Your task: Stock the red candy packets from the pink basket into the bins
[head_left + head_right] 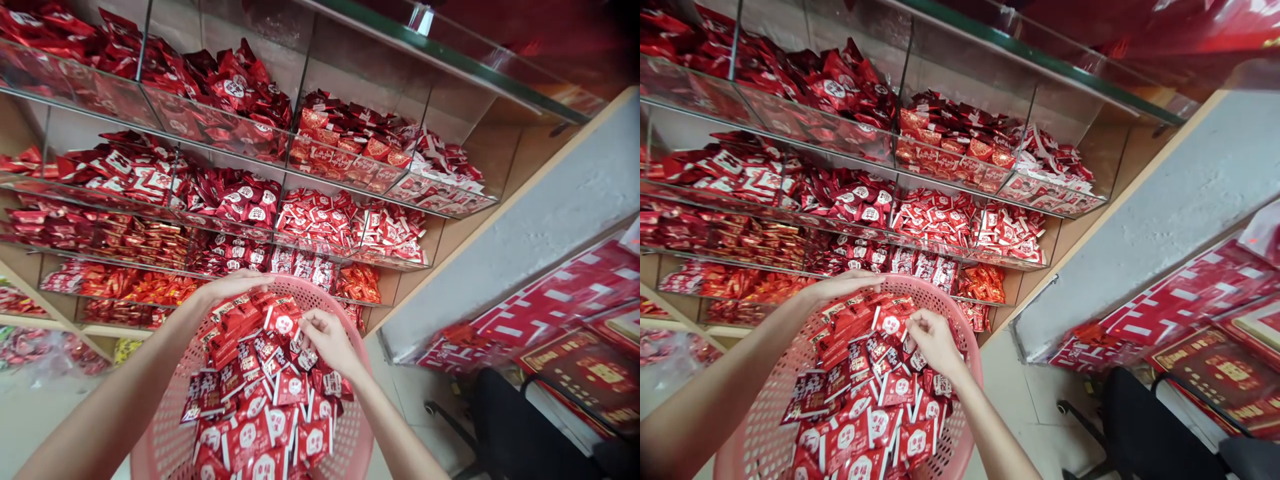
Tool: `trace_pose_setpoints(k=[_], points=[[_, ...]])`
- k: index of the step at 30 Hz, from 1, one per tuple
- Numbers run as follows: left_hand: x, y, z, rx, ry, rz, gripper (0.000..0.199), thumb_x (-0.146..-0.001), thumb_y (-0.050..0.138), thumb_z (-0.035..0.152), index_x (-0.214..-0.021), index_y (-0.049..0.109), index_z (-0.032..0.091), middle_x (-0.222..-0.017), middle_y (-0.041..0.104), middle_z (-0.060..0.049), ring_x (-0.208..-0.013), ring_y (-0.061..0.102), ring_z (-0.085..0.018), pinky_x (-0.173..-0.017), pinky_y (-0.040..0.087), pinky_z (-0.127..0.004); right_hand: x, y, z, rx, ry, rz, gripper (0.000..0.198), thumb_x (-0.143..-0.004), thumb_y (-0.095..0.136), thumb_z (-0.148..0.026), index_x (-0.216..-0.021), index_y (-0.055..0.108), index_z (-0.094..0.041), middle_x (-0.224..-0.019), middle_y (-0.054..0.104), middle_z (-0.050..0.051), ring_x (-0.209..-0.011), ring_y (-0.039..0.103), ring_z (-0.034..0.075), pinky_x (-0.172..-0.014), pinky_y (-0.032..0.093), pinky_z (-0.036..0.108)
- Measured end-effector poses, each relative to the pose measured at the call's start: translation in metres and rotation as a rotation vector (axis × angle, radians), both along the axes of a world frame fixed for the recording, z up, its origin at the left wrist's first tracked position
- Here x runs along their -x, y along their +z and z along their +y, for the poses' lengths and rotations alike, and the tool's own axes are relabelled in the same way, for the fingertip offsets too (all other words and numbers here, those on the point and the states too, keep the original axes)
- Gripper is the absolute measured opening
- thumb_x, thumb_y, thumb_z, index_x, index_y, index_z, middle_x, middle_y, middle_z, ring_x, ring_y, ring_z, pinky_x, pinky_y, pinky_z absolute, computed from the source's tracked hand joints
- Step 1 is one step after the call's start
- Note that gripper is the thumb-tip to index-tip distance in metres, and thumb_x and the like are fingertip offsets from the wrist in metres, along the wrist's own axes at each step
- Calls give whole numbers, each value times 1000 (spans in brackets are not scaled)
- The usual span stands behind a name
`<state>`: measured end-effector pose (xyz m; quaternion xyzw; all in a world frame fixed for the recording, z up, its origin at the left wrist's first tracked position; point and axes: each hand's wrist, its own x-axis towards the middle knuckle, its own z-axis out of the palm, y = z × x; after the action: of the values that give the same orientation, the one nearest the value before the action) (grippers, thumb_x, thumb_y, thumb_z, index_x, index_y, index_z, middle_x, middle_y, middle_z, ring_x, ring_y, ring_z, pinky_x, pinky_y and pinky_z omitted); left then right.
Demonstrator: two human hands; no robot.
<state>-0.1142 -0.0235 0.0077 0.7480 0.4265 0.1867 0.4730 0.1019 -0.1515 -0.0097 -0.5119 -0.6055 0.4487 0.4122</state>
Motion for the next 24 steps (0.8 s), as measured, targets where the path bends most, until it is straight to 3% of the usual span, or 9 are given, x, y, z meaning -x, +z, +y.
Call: trace_pose_setpoints(k=[6,10,14,18,24], points=[[2,-3,2,-16,20,10,46,-76,44,61,-70,63,19,-86,63,-1,-86,54,-18,-84,36,-29,-37,-5,-51,291,218,-13,25,-80,53,-40,-75,52,-16,-43,48,-7,-34,37,5,-37,25,16],[0,-6,4,-17,30,6,46,-76,44,61,-67,62,19,-89,64,-1,-89,54,-18,-88,34,-27,-49,-9,-74,442,310,-15,21,-79,54,-34,-71,52,-15,-46,45,-7,-38,40,4,-40,28,16],[-3,-8,8,-30,-7,26,48,-75,42,62,-67,60,18,-84,64,0,-83,55,-17,-83,36,-27,-47,-12,-87,530,427,-21,12,-76,54,-24,-69,53,-14,-52,48,-6,-43,43,4,-43,30,15],[-5,-14,13,-42,41,75,51,-72,42,65,-71,60,17,-79,63,-1,-77,54,-18,-73,39,-27,-40,-16,-92,486,485,-150,11,-70,48,-12,-71,59,-14,-57,51,-5,-47,44,5,-46,31,15],[-2,-28,18,-134,196,189,53,-70,42,67,-86,59,19,-82,64,-1,-75,55,-18,-65,40,-26,-30,-25,-93,310,370,-501,22,-64,49,-6,-71,67,-17,-63,58,-4,-59,47,7,-55,33,15]])
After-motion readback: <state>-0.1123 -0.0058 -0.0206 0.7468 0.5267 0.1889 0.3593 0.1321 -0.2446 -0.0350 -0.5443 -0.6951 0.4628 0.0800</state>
